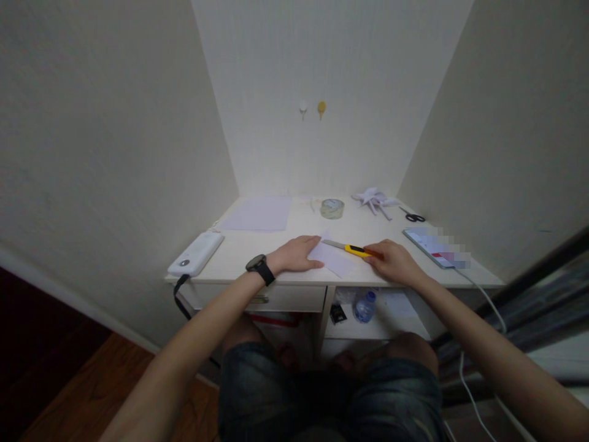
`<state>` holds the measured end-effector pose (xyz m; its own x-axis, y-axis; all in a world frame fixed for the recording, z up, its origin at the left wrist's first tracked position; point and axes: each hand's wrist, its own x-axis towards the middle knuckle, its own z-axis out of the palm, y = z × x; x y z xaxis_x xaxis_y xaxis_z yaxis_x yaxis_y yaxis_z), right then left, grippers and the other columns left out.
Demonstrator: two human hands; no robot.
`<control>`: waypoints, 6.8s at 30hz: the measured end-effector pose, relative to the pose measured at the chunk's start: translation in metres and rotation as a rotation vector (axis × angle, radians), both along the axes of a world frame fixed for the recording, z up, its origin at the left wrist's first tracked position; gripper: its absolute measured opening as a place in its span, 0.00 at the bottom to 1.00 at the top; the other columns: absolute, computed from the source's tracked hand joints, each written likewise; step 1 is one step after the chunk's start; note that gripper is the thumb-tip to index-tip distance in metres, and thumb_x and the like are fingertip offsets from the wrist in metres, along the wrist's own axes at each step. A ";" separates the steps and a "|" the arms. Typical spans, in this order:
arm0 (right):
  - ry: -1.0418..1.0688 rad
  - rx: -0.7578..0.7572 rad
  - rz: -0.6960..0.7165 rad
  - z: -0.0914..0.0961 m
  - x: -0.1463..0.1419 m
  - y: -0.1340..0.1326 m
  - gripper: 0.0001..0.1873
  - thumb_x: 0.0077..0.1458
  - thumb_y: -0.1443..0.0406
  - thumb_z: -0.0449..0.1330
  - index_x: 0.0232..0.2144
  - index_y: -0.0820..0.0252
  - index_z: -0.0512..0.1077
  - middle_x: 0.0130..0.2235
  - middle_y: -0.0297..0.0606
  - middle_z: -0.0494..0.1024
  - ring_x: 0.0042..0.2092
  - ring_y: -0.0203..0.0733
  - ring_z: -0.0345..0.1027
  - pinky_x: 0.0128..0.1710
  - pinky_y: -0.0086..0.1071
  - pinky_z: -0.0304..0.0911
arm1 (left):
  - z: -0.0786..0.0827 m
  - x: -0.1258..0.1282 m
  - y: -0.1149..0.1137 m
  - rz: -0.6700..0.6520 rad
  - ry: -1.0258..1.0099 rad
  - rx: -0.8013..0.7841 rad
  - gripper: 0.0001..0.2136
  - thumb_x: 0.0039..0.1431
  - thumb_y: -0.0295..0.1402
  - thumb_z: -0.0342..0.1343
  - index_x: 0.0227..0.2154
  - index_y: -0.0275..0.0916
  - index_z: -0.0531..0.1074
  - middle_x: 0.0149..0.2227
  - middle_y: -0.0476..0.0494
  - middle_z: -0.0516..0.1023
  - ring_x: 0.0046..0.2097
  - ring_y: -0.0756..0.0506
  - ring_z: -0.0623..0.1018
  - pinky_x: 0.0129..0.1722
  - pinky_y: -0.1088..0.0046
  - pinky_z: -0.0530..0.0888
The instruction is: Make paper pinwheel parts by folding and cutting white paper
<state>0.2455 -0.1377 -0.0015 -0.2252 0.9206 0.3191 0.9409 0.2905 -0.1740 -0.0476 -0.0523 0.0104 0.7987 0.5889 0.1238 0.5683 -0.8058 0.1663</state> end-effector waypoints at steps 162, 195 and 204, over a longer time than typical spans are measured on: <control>0.205 0.204 0.014 -0.025 0.011 0.023 0.15 0.61 0.61 0.57 0.42 0.57 0.81 0.43 0.45 0.80 0.43 0.50 0.72 0.43 0.41 0.66 | 0.025 0.011 -0.058 -0.020 0.360 0.376 0.12 0.64 0.20 0.46 0.40 0.30 0.75 0.35 0.31 0.81 0.40 0.38 0.82 0.39 0.62 0.75; -0.018 0.115 -0.147 -0.015 -0.031 0.021 0.16 0.63 0.58 0.56 0.41 0.59 0.81 0.43 0.47 0.80 0.43 0.49 0.71 0.41 0.37 0.62 | 0.012 -0.008 -0.044 0.277 -0.225 0.032 0.18 0.62 0.46 0.54 0.38 0.36 0.80 0.40 0.36 0.82 0.46 0.37 0.79 0.51 0.59 0.72; -0.013 0.077 -0.037 -0.018 -0.024 0.020 0.16 0.62 0.60 0.57 0.43 0.59 0.82 0.44 0.46 0.81 0.44 0.48 0.73 0.44 0.36 0.63 | -0.021 0.020 -0.020 0.022 0.068 0.058 0.30 0.71 0.49 0.32 0.69 0.38 0.52 0.71 0.37 0.51 0.70 0.33 0.54 0.67 0.51 0.51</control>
